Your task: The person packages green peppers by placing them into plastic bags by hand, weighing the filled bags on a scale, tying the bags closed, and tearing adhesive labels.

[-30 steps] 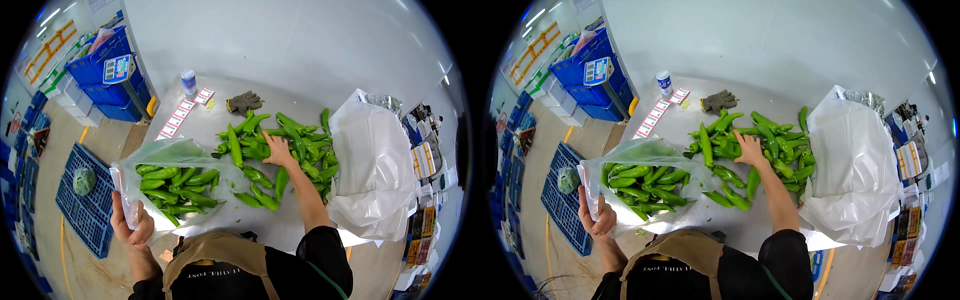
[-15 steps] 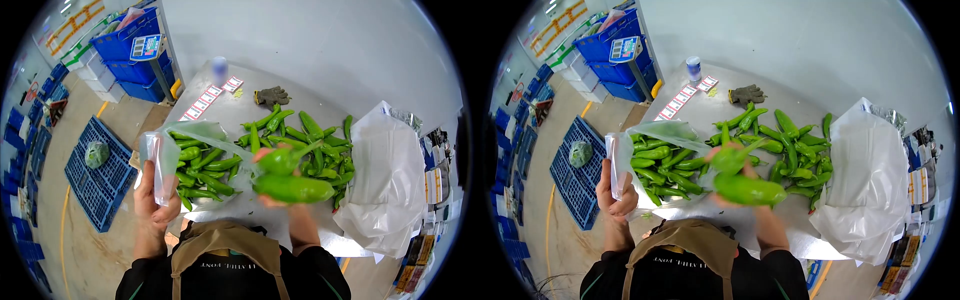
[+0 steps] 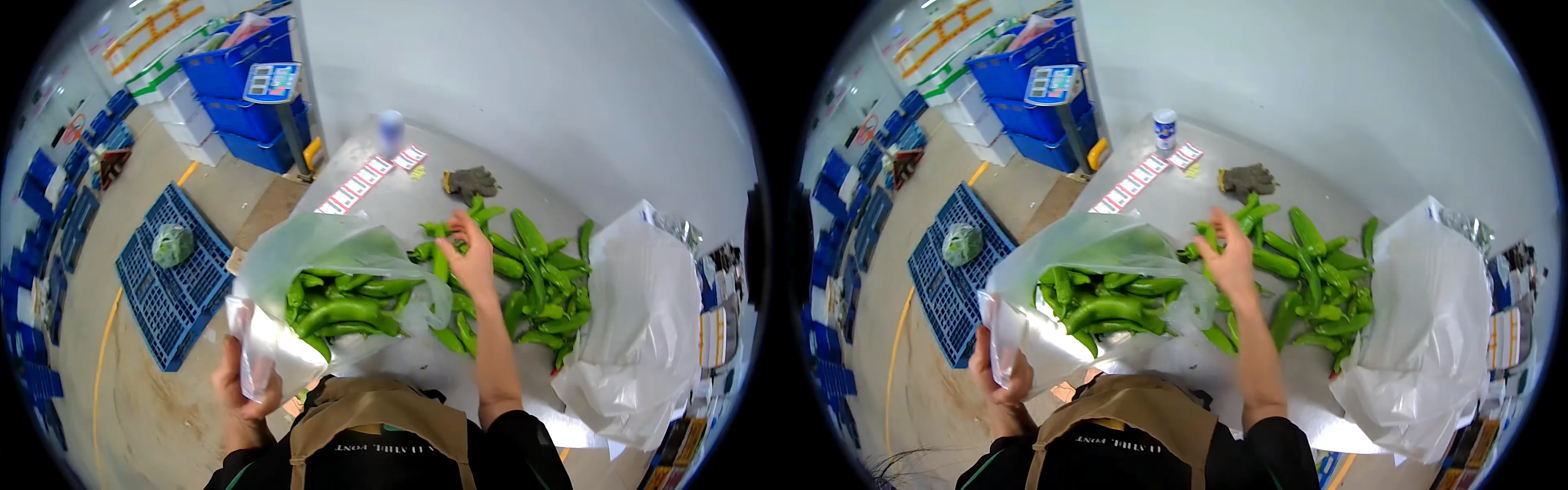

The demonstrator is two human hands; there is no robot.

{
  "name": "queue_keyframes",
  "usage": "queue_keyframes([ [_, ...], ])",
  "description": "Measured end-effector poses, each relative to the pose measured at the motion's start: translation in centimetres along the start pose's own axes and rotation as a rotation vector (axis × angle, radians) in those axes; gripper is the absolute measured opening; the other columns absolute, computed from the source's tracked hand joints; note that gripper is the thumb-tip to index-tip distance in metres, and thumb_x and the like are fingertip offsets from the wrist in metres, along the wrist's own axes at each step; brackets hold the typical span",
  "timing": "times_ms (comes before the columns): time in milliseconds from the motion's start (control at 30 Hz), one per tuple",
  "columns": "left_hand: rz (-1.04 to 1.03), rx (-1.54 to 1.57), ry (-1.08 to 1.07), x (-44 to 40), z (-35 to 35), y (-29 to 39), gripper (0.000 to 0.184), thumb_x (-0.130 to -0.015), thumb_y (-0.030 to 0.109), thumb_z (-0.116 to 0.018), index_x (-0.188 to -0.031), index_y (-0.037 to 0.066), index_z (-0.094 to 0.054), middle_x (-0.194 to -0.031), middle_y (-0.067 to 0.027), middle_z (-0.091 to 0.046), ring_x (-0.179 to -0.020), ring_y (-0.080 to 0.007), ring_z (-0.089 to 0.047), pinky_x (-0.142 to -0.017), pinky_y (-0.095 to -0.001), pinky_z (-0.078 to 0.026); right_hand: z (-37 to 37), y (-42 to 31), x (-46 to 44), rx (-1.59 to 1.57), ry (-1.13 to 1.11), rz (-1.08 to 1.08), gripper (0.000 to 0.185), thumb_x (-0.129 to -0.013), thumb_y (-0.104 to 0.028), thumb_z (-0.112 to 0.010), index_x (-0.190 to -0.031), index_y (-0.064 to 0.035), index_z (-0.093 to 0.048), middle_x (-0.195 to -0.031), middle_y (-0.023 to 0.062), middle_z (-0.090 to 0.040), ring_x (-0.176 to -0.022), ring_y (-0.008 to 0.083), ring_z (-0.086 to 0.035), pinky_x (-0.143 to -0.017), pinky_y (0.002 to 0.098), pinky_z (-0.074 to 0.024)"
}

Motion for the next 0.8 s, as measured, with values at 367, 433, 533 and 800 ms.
queue_keyframes([
  [367, -0.008, -0.020, 0.017, 0.5, -0.1, 0.0, 0.047, -0.097, 0.034, -0.036, -0.138, 0.013, -0.028, -0.103, -0.0199, -0.057, -0.026, -0.0124, -0.030, -0.023, -0.0226, -0.026, -6.4, 11.8, 2.9, 0.764, -0.585, -0.309, 0.082, -0.067, -0.018, -0.072, -0.138, -0.0231, -0.033, -0.120, 0.0239, -0.043, -0.111, 0.0432, -0.042, -0.089, 0.0491, -0.0399],
  [433, -0.009, -0.048, -0.051, 0.3, 0.6, 0.0, 0.049, -0.097, 0.037, -0.031, -0.139, 0.011, -0.025, -0.106, -0.0205, -0.055, -0.025, -0.0115, -0.034, -0.022, -0.0211, -0.030, -6.2, 11.3, 3.3, 0.770, -0.597, -0.350, 0.078, -0.066, -0.015, -0.071, -0.136, -0.0258, -0.037, -0.114, 0.0231, -0.045, -0.106, 0.0429, -0.046, -0.086, 0.0486, -0.0421],
  [533, 0.005, 0.045, -0.115, 0.1, 1.0, 0.1, 0.050, -0.097, 0.040, -0.031, -0.139, 0.013, -0.026, -0.105, -0.0208, -0.055, -0.026, -0.0128, -0.037, -0.023, -0.0217, -0.031, -6.1, 11.7, 3.4, 0.723, -0.469, -0.374, 0.067, -0.065, -0.010, -0.069, -0.127, -0.0228, -0.048, -0.106, 0.0221, -0.049, -0.096, 0.0413, -0.052, -0.081, 0.0459, -0.0452],
  [800, 0.023, 0.048, -0.107, -0.9, 1.5, 0.8, 0.050, -0.097, 0.042, -0.029, -0.139, 0.014, -0.027, -0.102, -0.0208, -0.056, -0.027, -0.0130, -0.038, -0.023, -0.0218, -0.031, -4.0, 11.6, 3.6, 0.609, -0.325, -0.335, 0.049, -0.064, -0.004, -0.064, -0.112, -0.0118, -0.060, -0.101, 0.0240, -0.055, -0.088, 0.0410, -0.055, -0.078, 0.0445, -0.0456],
])
Point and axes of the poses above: each hand's wrist, its own x-axis away from the middle knuckle, its own z-axis out of the back of the hand, y = z × x, the point moved 3 cm from there along -x, towards the middle knuckle
